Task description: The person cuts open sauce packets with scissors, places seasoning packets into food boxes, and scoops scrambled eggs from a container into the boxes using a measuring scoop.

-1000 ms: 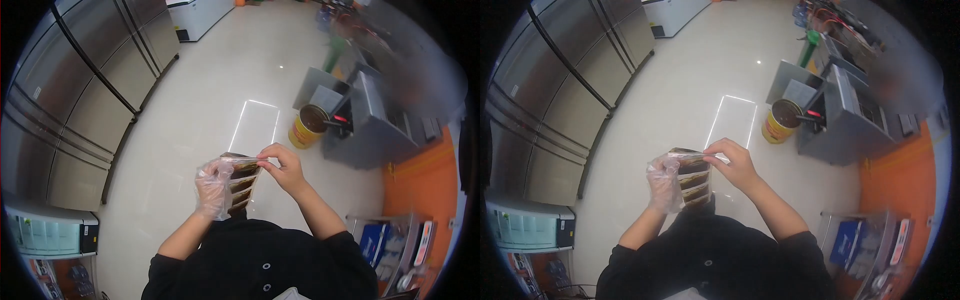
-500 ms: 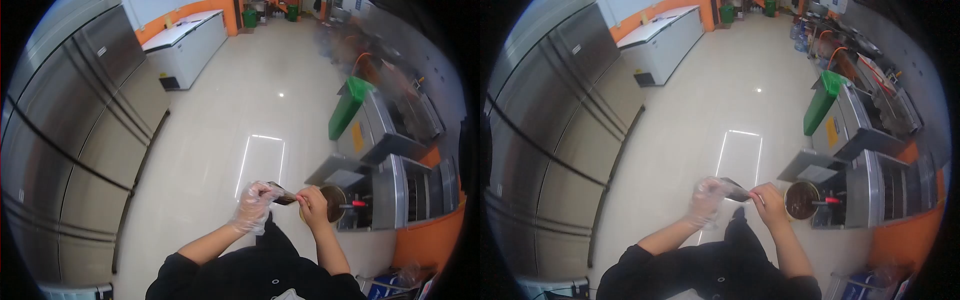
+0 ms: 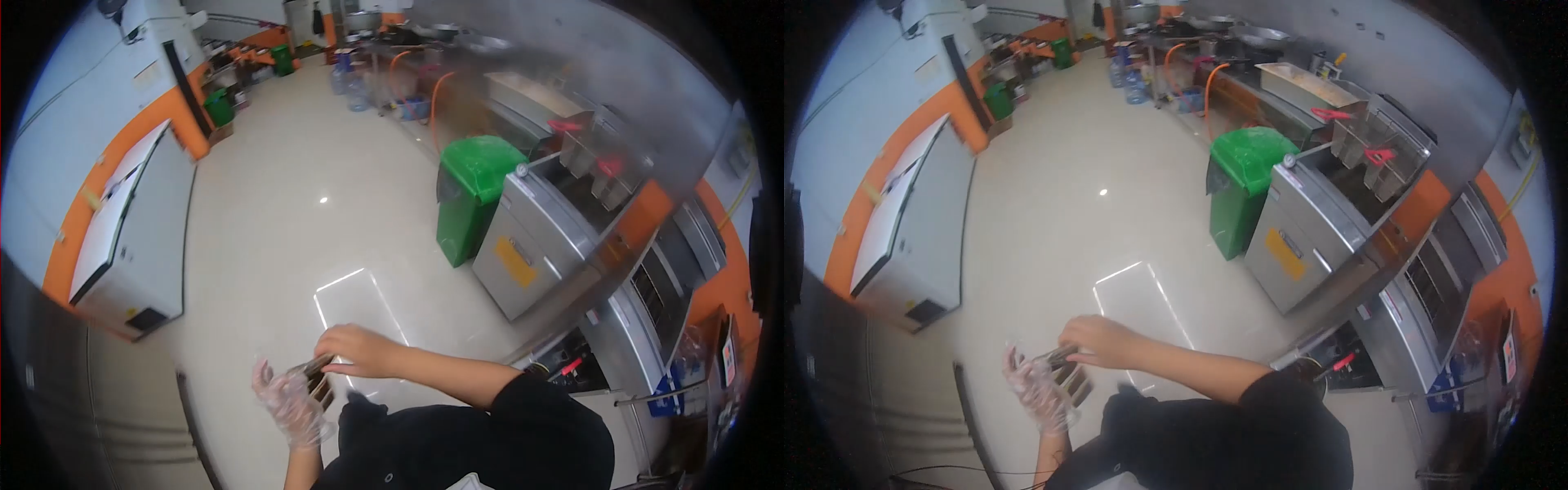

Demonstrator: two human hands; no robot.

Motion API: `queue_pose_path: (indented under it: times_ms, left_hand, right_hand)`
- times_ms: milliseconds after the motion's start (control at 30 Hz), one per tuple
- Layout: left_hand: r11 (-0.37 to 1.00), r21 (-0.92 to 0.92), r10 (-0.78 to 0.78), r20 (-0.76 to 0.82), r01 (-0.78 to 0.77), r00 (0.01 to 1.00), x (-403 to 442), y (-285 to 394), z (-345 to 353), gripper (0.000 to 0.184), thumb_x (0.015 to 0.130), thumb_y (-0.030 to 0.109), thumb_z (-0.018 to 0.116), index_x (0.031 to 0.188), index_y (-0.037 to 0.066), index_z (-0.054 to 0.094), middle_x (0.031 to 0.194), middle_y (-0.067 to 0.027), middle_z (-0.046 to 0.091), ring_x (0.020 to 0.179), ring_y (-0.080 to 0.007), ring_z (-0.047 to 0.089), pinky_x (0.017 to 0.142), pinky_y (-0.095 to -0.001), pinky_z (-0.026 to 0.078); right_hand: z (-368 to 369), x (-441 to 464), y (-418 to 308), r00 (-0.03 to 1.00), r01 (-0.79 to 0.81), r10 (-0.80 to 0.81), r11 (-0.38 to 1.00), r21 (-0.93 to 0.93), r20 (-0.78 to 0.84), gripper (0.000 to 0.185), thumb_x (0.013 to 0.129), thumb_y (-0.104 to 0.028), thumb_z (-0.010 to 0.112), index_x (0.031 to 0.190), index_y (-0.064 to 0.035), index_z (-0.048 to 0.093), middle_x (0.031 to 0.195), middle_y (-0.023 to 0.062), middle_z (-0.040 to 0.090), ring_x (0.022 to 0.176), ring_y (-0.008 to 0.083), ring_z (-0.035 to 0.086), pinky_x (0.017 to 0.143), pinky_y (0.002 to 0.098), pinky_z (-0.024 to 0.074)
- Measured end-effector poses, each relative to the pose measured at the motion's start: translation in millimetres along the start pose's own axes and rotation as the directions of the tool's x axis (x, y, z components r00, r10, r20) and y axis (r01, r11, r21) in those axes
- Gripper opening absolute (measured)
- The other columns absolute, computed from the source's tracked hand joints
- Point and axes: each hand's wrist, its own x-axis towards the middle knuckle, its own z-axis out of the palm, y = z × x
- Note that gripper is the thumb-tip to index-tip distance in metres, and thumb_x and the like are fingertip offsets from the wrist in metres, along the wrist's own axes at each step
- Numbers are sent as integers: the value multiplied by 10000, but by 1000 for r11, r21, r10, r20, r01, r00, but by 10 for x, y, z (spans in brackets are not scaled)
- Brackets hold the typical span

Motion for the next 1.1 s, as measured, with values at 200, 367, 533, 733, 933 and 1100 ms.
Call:
queue_pose_path:
  times_ms: [200, 367, 533, 733, 933, 1100]
  left_hand:
    - [912, -400, -37, 142, 91, 989, 1476, -1314, 957, 196, 800, -27, 603, 929, 69, 491, 942, -128, 561, 881, -225, 554, 789, -344, 465]
    - [856, -465, 45, 502, 225, 864, 2987, -1667, 2183, 357, 745, -19, 687, 1026, 62, 483, 914, -121, 563, 866, -177, 561, 732, -307, 504]
    - [521, -167, 32, 984, 837, 177, 3891, -2273, 3786, 404, 725, 12, 724, 1069, 32, 514, 1008, -112, 558, 925, -151, 569, 745, -276, 513]
    - [271, -215, 178, 969, 938, 171, 4704, -2259, 5535, 350, 774, 3, 673, 1080, 17, 503, 967, -58, 584, 904, -132, 573, 776, -278, 515]
    - [261, 21, 4, 1000, 965, -22, 5652, -2733, 6862, 384, 850, 128, 608, 1166, 22, 418, 1086, -125, 514, 908, -214, 582, 728, -388, 553]
    - [397, -208, -133, 951, 894, 280, 6232, -3368, 7971, 364, 943, 341, 425, 1162, 54, 474, 1033, -65, 503, 899, -154, 507, 763, -291, 453]
  right_hand:
    - [-85, 1121, 1521, 997, -13, 29, 979, -204, 73, 140, 804, -189, 621, 813, -64, 558, 784, 55, 566, 754, 242, 557, 692, 337, 442]
    - [-715, 1820, 2745, 992, -104, 76, 949, -298, -103, 133, 799, -167, 614, 793, -44, 564, 741, 85, 564, 705, 267, 562, 660, 363, 457]
    - [-1512, 2043, 3788, 918, -380, 305, 858, -346, -252, 98, 784, -130, 616, 790, -39, 579, 704, 101, 568, 671, 269, 570, 633, 356, 468]
    - [-2451, 2164, 5363, 802, -582, 464, 748, -318, -377, 102, 785, -151, 627, 765, -57, 593, 648, 112, 570, 600, 271, 575, 559, 357, 459]
    - [-3602, 2723, 6836, 684, -719, 518, 594, -360, -513, 155, 804, -177, 627, 750, -46, 567, 604, 123, 547, 562, 284, 566, 530, 362, 444]
    - [-4838, 2797, 7861, 528, -828, 452, 460, -319, -719, 110, 824, -146, 593, 827, -38, 569, 694, 137, 569, 648, 298, 573, 605, 366, 460]
